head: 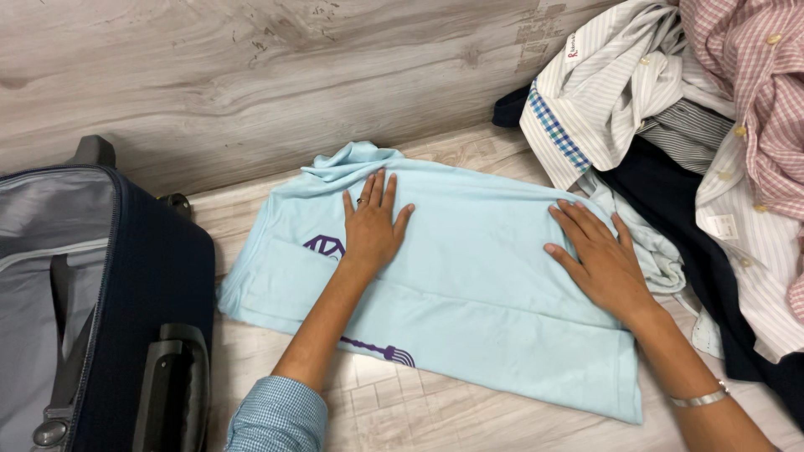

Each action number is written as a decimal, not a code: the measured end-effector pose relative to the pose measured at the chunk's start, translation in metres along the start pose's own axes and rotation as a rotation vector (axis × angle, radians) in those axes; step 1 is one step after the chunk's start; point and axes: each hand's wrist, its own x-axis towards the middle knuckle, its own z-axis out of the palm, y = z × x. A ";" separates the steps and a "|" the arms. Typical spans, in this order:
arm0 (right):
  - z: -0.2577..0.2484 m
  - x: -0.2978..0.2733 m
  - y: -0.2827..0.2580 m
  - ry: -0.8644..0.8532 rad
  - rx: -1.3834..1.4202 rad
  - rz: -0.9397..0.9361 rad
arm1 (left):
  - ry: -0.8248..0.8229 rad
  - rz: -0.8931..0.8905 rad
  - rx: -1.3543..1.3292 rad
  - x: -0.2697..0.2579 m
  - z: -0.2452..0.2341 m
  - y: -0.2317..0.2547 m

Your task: The person takes a shirt out of a suitcase, unfolds it by hand to inspect it, and then places it into a pile of clothes. The person then picks up a blue t-shirt, unfolds it, and places it into the same pile of clothes before closing and zipping the suitcase.

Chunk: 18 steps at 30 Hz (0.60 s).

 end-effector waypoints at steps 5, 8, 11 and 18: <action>0.002 0.019 0.021 -0.026 -0.057 -0.014 | -0.028 -0.005 -0.025 0.018 0.010 -0.005; 0.004 0.027 0.028 -0.039 -0.071 0.003 | -0.171 -0.011 -0.063 0.021 -0.012 0.000; 0.003 0.026 0.025 -0.026 -0.063 -0.015 | -0.366 -0.025 -0.147 0.005 -0.059 0.000; -0.035 0.005 -0.060 -0.043 0.033 -0.050 | -0.606 -0.123 0.020 -0.070 -0.171 0.001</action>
